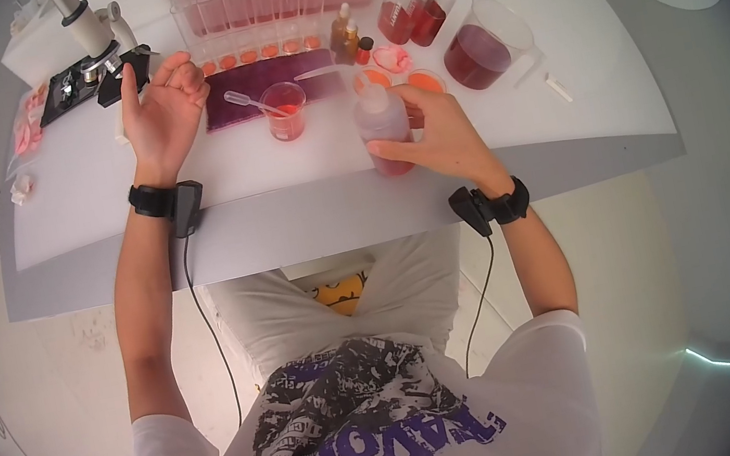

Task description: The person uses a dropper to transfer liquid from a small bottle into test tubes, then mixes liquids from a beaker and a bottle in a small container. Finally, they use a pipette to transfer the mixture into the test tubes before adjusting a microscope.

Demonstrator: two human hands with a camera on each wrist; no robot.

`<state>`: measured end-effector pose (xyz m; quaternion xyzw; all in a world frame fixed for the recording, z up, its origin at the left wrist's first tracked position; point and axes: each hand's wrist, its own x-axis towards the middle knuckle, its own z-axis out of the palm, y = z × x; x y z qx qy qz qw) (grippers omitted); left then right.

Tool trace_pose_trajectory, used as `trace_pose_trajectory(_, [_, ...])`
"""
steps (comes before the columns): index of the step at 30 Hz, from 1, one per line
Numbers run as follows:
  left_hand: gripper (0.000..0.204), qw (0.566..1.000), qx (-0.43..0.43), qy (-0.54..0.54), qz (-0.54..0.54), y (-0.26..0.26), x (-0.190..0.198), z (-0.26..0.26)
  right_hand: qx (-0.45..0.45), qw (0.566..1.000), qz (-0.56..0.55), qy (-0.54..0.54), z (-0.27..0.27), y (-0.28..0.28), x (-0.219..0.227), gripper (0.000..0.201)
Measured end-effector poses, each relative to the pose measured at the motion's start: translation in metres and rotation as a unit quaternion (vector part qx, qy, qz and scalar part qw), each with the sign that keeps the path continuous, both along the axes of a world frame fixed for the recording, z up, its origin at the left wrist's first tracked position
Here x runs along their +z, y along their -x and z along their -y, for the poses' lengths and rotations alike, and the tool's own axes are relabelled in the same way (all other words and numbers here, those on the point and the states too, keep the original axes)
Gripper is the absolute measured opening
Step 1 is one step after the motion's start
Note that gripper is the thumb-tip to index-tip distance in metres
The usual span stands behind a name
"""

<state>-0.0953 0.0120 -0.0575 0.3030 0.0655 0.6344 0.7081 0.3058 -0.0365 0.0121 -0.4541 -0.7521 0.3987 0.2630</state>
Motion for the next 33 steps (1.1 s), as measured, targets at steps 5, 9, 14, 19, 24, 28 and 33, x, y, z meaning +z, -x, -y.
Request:
trace_pose_trajectory(5, [0.078,1.000,-0.012,-0.010,0.008,0.003,-0.002,-0.001,0.010,1.000,0.017,-0.020,-0.004,0.005,0.001,0.066])
trace_pose_trajectory(9, [0.077,1.000,-0.013,-0.010,0.008,0.003,-0.001,0.000,0.012,1.000,0.023,-0.017,-0.005,0.009,0.005,0.058])
trace_pose_trajectory(14, [0.077,1.000,-0.008,-0.012,-0.002,0.003,-0.001,0.001,0.010,0.997,0.064,-0.051,-0.010,0.008,0.002,0.055])
trace_pose_trajectory(19, [0.077,1.000,-0.008,-0.013,-0.003,0.003,-0.001,0.000,0.004,0.998,0.052,-0.039,-0.010,0.007,0.001,0.056])
trace_pose_trajectory(24, [0.077,1.000,-0.009,-0.013,0.000,0.002,0.000,0.000,0.019,0.998,0.046,-0.046,-0.009,0.007,0.004,0.065])
trace_pose_trajectory(28, [0.076,1.000,-0.004,-0.007,-0.002,0.001,0.000,0.001,0.008,0.996,0.046,-0.079,-0.009,0.005,0.005,0.071])
trace_pose_trajectory(33, [0.077,1.000,-0.001,-0.004,-0.002,0.002,-0.001,0.002,-0.037,0.985,-0.083,-0.149,-0.030,0.000,0.027,0.060])
